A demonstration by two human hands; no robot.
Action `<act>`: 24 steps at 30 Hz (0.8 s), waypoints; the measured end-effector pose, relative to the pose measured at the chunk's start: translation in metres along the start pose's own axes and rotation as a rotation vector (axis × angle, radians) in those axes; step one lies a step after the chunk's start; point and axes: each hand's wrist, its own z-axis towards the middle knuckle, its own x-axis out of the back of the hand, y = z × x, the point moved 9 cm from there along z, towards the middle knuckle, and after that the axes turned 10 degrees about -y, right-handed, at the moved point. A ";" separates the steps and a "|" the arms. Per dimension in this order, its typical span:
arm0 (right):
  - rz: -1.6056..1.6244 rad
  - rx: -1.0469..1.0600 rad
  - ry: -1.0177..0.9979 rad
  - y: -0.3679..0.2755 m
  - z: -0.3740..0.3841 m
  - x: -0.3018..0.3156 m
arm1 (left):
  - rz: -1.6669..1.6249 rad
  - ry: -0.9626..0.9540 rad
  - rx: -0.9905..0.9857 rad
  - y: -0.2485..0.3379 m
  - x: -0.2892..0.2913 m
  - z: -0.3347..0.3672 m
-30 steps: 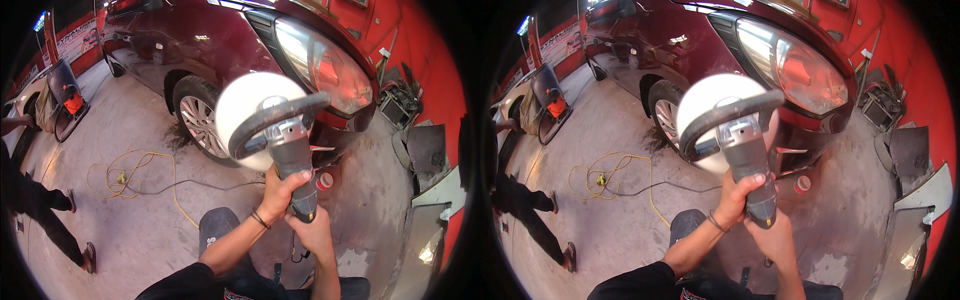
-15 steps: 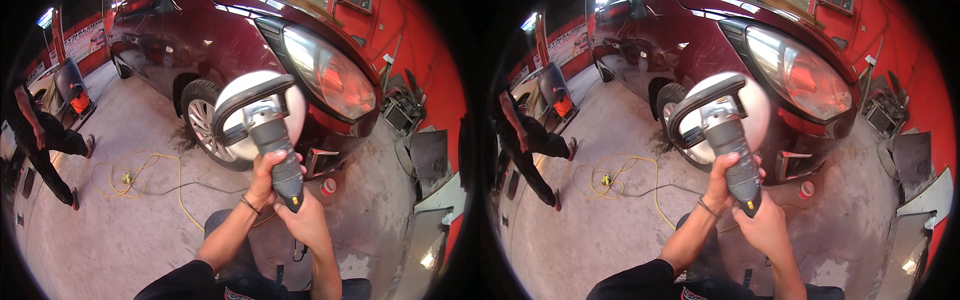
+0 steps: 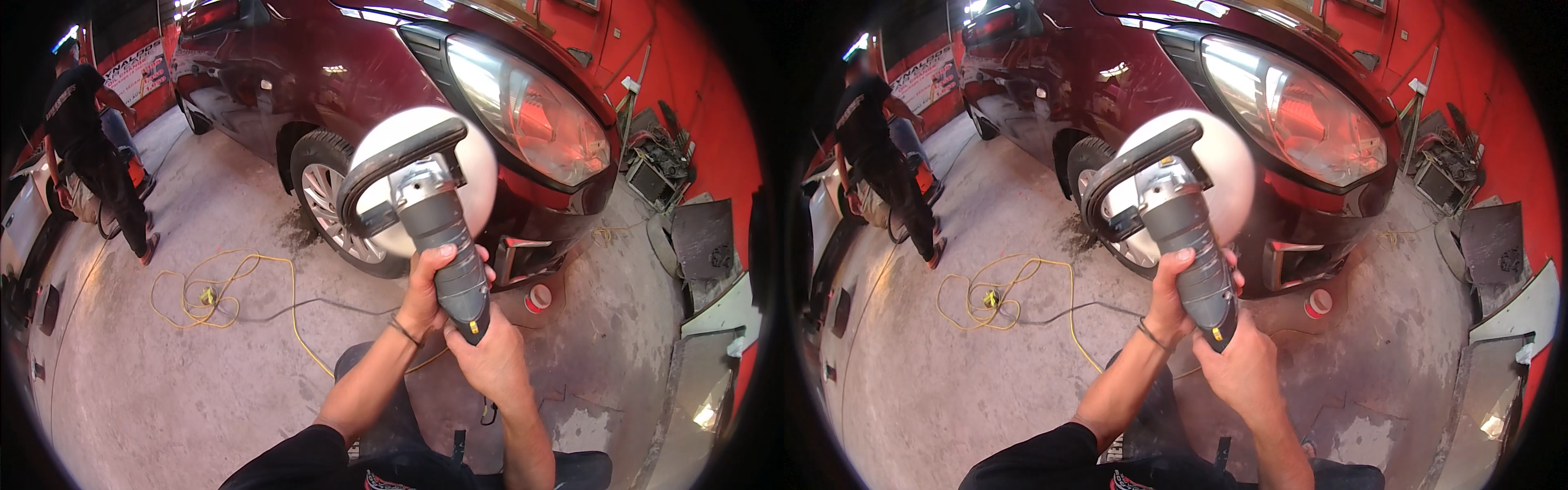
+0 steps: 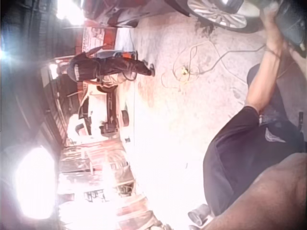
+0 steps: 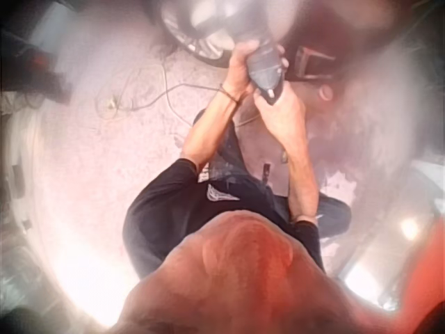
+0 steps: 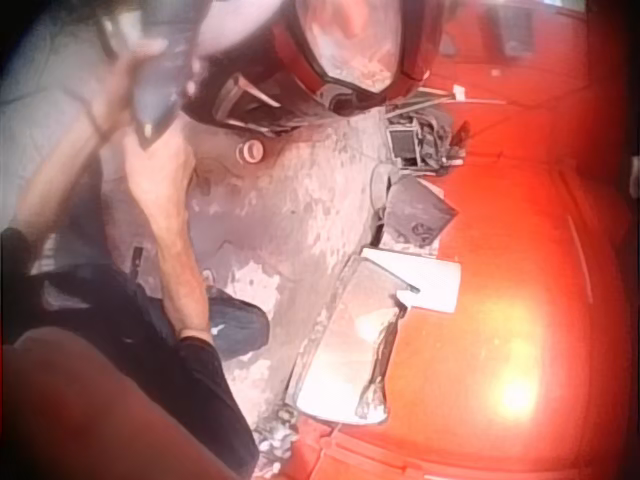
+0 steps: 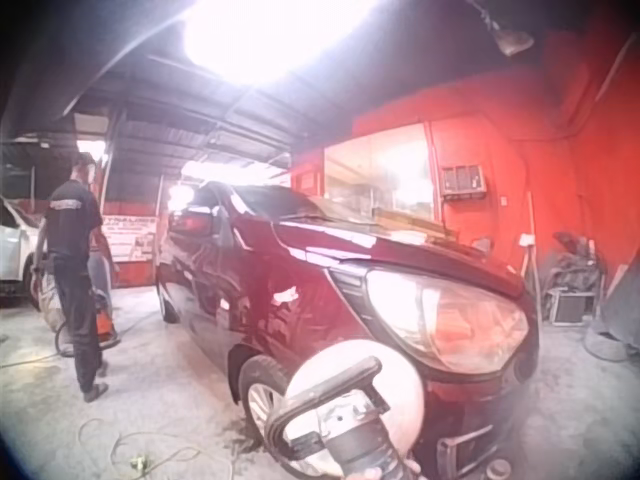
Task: The person applies polishing compound to a buffing pad and uses a rotary polisher on the front bumper of a maroon car. They repeatedly apply compound and polish the same area while kneeling.
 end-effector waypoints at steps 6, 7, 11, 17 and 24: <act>-0.133 -0.073 -0.126 0.033 0.000 -0.025 | -0.030 0.131 0.041 -0.020 0.032 -0.038; -0.135 -0.059 -0.132 0.039 0.001 -0.030 | -0.006 0.163 0.041 -0.023 0.038 -0.041; -0.044 -0.050 0.006 0.076 -0.004 -0.034 | 0.022 0.039 0.095 -0.042 0.038 -0.037; 0.237 -0.023 0.182 0.158 -0.008 -0.067 | 0.407 -0.025 0.110 -0.059 0.033 -0.033; 0.284 0.095 0.222 0.183 0.039 -0.104 | 0.676 0.054 0.019 -0.039 0.065 -0.017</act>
